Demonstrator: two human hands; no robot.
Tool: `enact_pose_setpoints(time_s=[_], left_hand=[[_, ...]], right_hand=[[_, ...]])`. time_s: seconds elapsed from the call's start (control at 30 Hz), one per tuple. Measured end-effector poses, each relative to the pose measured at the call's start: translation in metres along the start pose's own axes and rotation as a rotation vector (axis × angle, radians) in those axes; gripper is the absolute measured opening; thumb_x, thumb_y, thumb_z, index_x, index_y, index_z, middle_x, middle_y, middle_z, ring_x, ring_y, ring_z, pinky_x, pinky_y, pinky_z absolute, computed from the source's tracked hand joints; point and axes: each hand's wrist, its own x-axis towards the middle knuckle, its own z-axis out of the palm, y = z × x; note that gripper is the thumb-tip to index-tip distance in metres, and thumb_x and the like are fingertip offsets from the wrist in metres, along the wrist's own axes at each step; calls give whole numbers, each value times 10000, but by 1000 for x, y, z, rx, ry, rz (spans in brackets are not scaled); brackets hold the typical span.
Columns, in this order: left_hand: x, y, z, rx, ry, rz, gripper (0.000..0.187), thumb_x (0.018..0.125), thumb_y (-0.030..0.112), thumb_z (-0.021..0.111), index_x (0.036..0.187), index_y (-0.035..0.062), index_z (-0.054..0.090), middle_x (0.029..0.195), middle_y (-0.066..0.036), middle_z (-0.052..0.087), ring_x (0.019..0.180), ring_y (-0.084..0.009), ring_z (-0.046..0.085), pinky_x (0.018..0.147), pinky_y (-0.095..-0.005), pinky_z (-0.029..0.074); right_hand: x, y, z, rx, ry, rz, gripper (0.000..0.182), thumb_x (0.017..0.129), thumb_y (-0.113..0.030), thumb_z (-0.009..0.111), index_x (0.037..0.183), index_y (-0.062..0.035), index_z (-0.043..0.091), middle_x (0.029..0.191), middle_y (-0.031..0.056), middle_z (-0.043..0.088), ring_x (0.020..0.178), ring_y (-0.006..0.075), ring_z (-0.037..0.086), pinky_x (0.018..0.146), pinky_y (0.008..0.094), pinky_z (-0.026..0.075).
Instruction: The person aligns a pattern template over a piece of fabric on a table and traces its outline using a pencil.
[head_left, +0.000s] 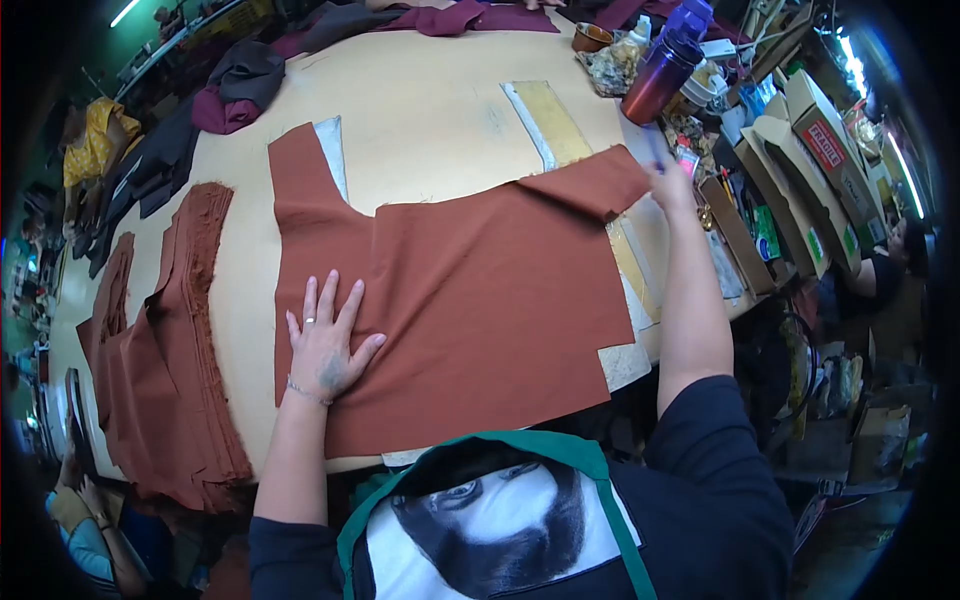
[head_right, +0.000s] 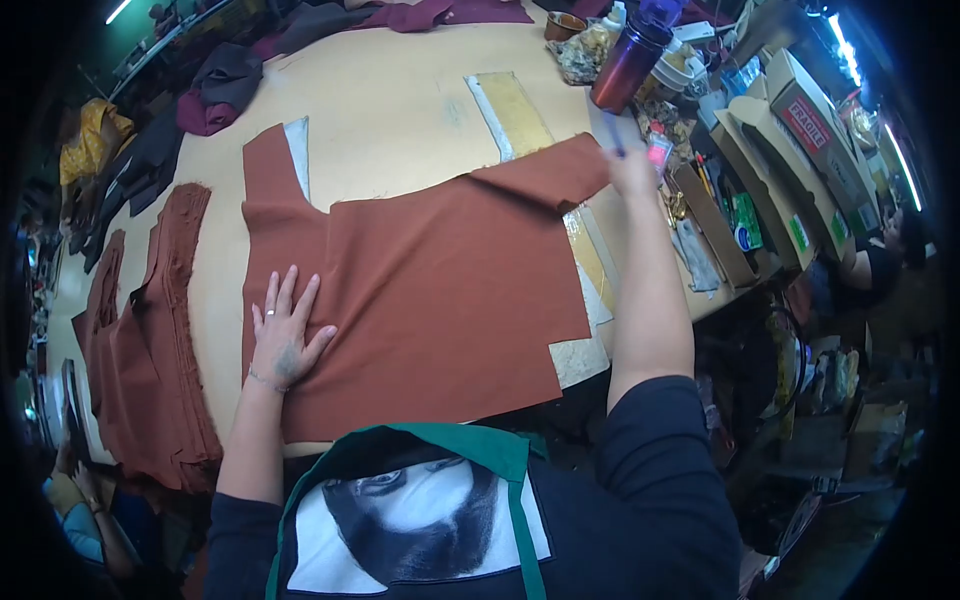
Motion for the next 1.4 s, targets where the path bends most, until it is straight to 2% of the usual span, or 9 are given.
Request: enact_pose_setpoints(time_s=[0.07,0.17,0.43,0.6,0.73,0.87,1.1,1.27,1.4], left_hand=[[-6,2,1,-15,-2,-7,683,737,476,557,1324,214,323,1419,-82,156,1308,-325,95,931,-655,163],[-9,2,2,-25,9,-21,683,730,477,564,1317,215,336,1416,-76,166,1307,-323,102,936,-649,160],[-8,-1,0,-74,30,-39,686,707,525,563,1301,246,362,1410,-64,182,1308,-307,106,953,-635,138],[-8,-2,2,-66,41,-52,683,714,548,548,1300,250,362,1409,-58,185,1309,-298,104,956,-633,142],[-3,1,0,-73,34,-138,687,729,551,533,1313,247,335,1412,-66,173,1309,-309,94,948,-644,142],[4,-2,3,-80,41,-254,705,743,550,525,1331,235,297,1420,-77,144,1309,-326,73,940,-656,135],[-9,-12,-2,-83,-26,-139,742,721,552,547,1338,234,287,1429,-79,110,1313,-332,49,948,-649,123],[6,-22,2,-28,10,-96,750,721,583,527,1339,237,281,1429,-91,101,1312,-339,39,942,-659,119],[5,-13,-6,-61,92,-182,761,724,629,484,1342,239,271,1425,-105,111,1308,-355,39,921,-681,134]], right_hand=[[-17,-55,-6,-209,-321,270,347,778,-305,611,907,17,598,745,155,612,648,254,600,605,343,485],[-20,-81,13,-385,-315,150,405,699,-374,667,872,-11,629,911,185,617,857,313,601,757,379,465],[1,-76,37,-181,-159,30,256,659,-235,716,836,-67,636,808,167,629,786,295,614,722,386,465],[15,-92,42,-155,104,-342,180,727,-197,627,832,-51,627,769,208,595,752,364,582,693,425,455],[32,-146,40,110,300,-726,337,821,-136,496,1158,-139,485,1017,175,570,916,354,547,768,415,441],[6,-169,26,70,201,-471,361,797,-95,499,1151,-67,432,921,229,577,836,397,555,726,463,437],[-84,-62,-9,-60,-120,-72,321,698,-232,631,845,48,574,773,231,593,752,364,584,682,402,453],[-115,-34,-10,-86,-44,-54,358,708,-330,669,774,9,573,617,91,562,574,202,545,556,320,434],[-108,-24,-23,387,-342,223,311,731,-337,675,706,-62,531,561,-61,427,497,45,355,444,215,271]])
